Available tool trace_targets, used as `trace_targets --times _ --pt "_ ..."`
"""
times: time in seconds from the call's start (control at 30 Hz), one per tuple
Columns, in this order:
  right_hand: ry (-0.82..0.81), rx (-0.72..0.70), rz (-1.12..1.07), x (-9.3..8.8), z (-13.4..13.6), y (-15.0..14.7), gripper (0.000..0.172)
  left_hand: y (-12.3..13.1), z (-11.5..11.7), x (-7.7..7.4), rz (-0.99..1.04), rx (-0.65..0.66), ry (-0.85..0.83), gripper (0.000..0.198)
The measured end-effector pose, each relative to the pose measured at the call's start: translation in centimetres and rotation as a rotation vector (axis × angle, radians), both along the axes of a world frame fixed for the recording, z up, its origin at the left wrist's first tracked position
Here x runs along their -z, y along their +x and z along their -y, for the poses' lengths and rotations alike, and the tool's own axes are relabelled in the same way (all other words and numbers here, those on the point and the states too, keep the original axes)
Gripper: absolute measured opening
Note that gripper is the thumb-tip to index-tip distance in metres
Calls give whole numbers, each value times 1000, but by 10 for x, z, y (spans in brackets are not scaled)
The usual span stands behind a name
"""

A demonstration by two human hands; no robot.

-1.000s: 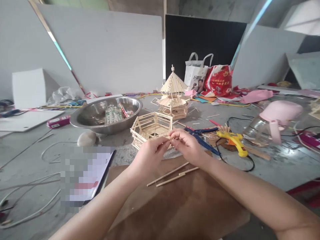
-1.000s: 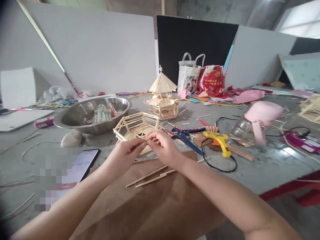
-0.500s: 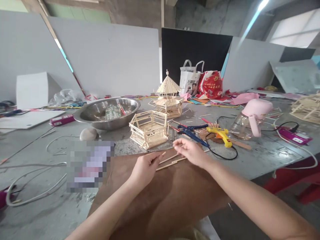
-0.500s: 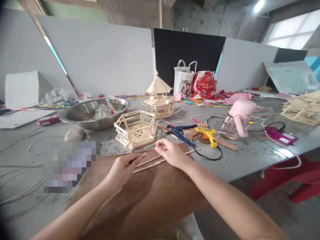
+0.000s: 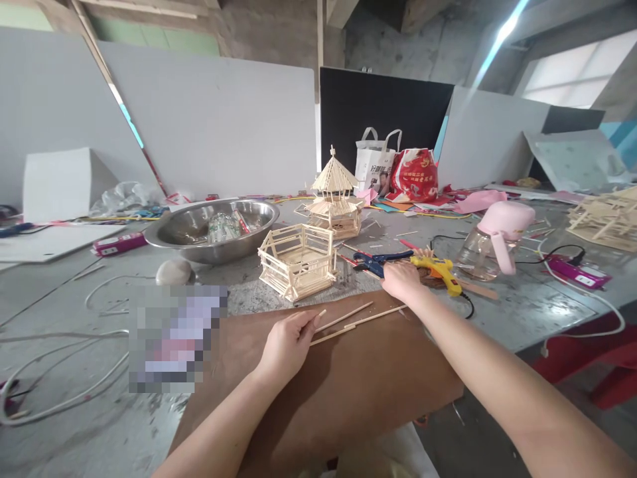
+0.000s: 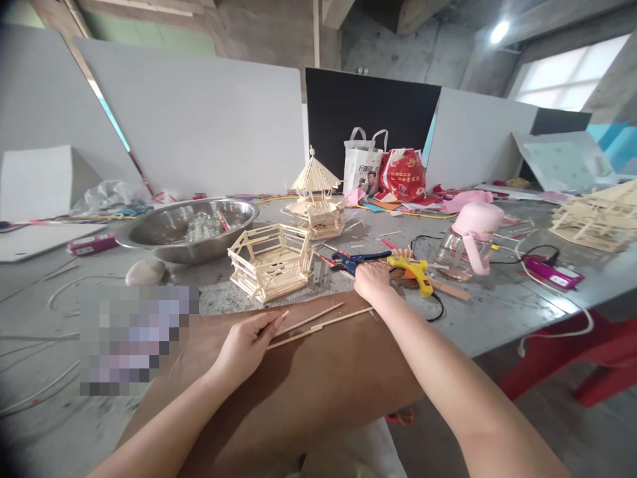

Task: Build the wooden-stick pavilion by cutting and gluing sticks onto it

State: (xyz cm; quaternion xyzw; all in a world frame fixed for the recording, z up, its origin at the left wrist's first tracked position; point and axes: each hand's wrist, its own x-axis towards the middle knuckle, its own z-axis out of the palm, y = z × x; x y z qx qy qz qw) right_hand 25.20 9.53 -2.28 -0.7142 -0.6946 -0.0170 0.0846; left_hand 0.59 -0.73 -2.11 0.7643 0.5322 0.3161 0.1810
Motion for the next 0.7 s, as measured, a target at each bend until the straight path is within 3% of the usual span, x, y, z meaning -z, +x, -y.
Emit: trace_targets --times 0.17,0.33,0.57,0.63,0.7 --pt "-42 15 42 -1 -15 -13 23 -1 1 1 -113 55 -21 34" --pt "46 31 -8 -9 -19 -16 30 3 3 3 -343 104 -12 31" --pt "304 96 -173 -55 -17 -5 34 5 3 6 -500 77 11 29" --pt "420 116 -312 -66 -7 7 38 5 3 6 -490 67 8 30" --pt "616 106 -771 -69 9 24 37 4 2 5 -469 57 2 32"
